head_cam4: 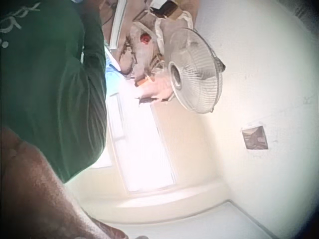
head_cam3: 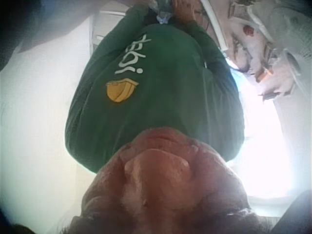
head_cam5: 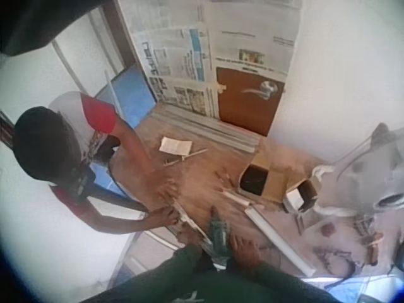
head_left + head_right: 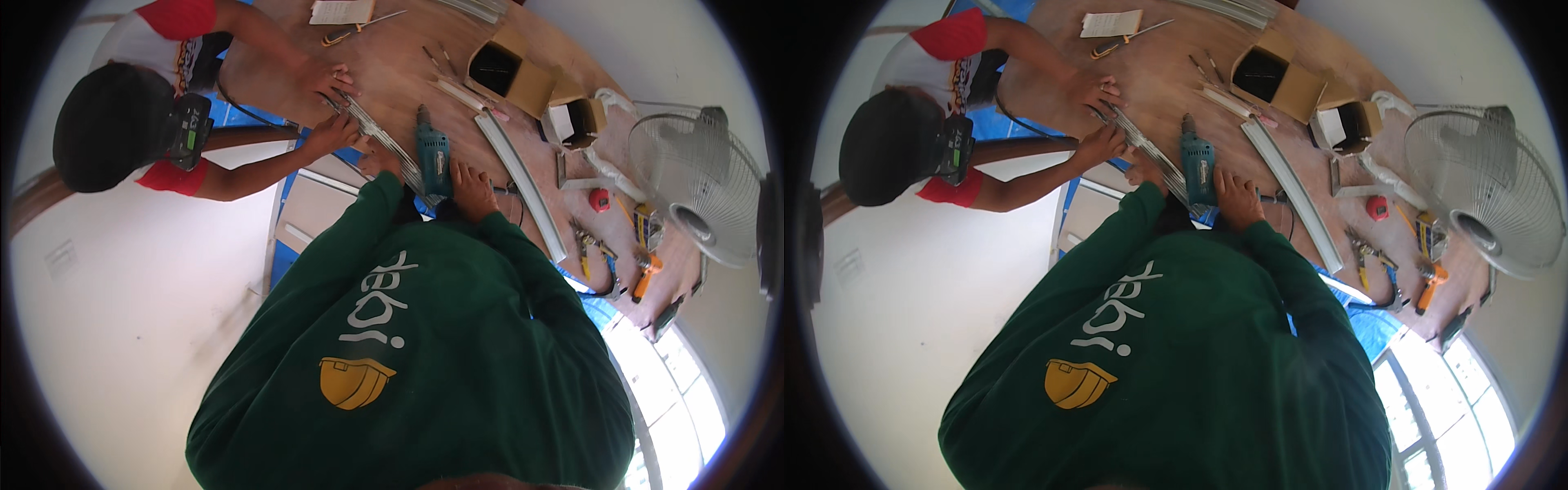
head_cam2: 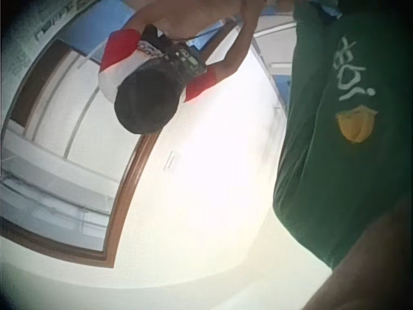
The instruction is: The person uses a corded drill to fasten screws into long metal frame sections laid on a workbench, then applies sealant along the frame edges with a caulking gun. A coworker assists by holding the frame steady during drilling.
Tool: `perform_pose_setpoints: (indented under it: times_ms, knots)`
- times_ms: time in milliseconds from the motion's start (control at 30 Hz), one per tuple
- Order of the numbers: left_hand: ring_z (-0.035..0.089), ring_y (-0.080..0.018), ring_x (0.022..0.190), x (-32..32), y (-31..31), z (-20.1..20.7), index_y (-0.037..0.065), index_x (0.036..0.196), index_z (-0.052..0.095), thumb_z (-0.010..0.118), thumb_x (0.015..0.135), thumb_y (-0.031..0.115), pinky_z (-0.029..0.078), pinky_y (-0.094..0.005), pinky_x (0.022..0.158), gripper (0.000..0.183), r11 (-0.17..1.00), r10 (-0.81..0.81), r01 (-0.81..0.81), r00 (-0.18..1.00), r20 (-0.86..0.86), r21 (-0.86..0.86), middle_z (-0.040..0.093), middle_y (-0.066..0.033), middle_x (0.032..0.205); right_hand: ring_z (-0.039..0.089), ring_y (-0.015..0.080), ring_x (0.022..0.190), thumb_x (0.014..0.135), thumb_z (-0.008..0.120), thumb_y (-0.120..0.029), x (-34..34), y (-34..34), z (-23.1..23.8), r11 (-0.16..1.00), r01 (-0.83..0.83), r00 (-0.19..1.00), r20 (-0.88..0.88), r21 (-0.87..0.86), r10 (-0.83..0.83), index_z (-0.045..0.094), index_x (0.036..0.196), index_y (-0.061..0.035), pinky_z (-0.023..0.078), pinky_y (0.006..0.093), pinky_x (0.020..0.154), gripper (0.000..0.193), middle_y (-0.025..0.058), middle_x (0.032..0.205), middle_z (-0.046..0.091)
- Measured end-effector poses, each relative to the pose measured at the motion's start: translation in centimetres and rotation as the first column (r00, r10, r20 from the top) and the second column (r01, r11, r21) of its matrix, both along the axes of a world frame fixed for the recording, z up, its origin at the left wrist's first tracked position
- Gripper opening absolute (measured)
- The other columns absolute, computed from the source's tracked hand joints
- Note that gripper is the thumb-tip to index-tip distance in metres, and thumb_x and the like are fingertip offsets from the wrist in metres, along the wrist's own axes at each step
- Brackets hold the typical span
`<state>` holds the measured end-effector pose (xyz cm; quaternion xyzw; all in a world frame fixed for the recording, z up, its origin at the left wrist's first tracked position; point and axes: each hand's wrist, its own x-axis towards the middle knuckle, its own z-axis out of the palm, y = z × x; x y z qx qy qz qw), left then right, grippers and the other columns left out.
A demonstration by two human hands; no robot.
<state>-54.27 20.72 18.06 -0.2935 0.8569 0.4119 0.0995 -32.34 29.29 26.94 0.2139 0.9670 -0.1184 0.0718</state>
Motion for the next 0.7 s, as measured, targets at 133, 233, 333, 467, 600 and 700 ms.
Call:
perform_pose_setpoints:
  times_ms: [133,233,333,467,600,700]
  knots:
    - [0.060,-0.0538,0.124,0.5,0.9,-0.7,-0.009,0.143,0.046,0.050,0.107,0.084,0.054,-0.0642,0.105,0.100,0.993,0.101,-0.104,0.993,-0.057,-0.057,0.050,-0.0339,0.139,0.068,0.0376,0.126,0.099,0.069,-0.018,0.1,1.1,0.8,0.992,-0.089,0.993,0.069,-0.092,0.095,0.043,0.166,0.0004,0.055,0.0555,0.100,0.074,0.0179,0.139,0.064]
    - [0.062,-0.0569,0.124,0.9,-0.5,-3.1,-0.008,0.136,0.048,0.042,0.109,0.084,0.055,-0.0672,0.100,0.096,0.988,0.004,-0.009,0.999,-0.031,-0.156,0.052,-0.0346,0.139,0.064,0.0412,0.132,0.092,0.082,-0.023,0.5,2.6,0.7,0.977,-0.152,0.967,0.180,-0.152,0.179,0.039,0.168,-0.0010,0.054,0.0591,0.102,0.090,0.0192,0.141,0.060]
    - [0.066,-0.0614,0.119,1.2,0.5,2.4,-0.007,0.135,0.048,0.034,0.108,0.087,0.054,-0.0704,0.099,0.099,0.987,-0.107,0.121,0.986,0.127,-0.105,0.053,-0.0354,0.141,0.062,0.0436,0.133,0.089,0.088,-0.025,0.3,3.6,4.4,0.967,-0.061,0.962,0.245,-0.246,0.123,0.041,0.165,-0.0003,0.055,0.0641,0.102,0.093,0.0219,0.140,0.058]
    - [0.067,-0.0617,0.120,0.9,0.0,3.1,-0.004,0.138,0.049,0.035,0.107,0.089,0.052,-0.0715,0.100,0.099,0.995,-0.090,0.094,0.992,0.089,-0.037,0.054,-0.0326,0.144,0.059,0.0492,0.137,0.097,0.083,-0.030,-5.6,4.2,7.4,0.961,-0.153,0.987,-0.084,-0.228,0.137,0.050,0.152,0.0061,0.055,0.0620,0.105,0.074,0.0291,0.143,0.059]
    - [0.066,-0.0586,0.121,2.3,-2.0,-2.9,0.000,0.137,0.051,0.044,0.108,0.082,0.052,-0.0693,0.098,0.088,0.974,-0.211,0.205,0.976,-0.049,-0.094,0.056,-0.0287,0.141,0.059,0.0507,0.134,0.111,0.065,-0.040,-18.6,1.6,3.7,0.939,-0.146,0.989,-0.046,-0.310,0.139,0.056,0.139,0.0055,0.054,0.0601,0.106,0.054,0.0311,0.141,0.059]
    - [0.060,-0.0564,0.114,2.3,-0.6,0.8,0.002,0.132,0.053,0.058,0.114,0.058,0.049,-0.0646,0.095,0.059,0.992,-0.122,0.123,0.986,-0.113,0.005,0.058,-0.0294,0.122,0.064,0.0433,0.122,0.114,0.061,-0.038,-25.5,-1.2,-2.2,0.976,0.067,0.982,-0.158,-0.209,-0.102,0.061,0.136,-0.0050,0.055,0.0579,0.099,0.040,0.0239,0.132,0.062]
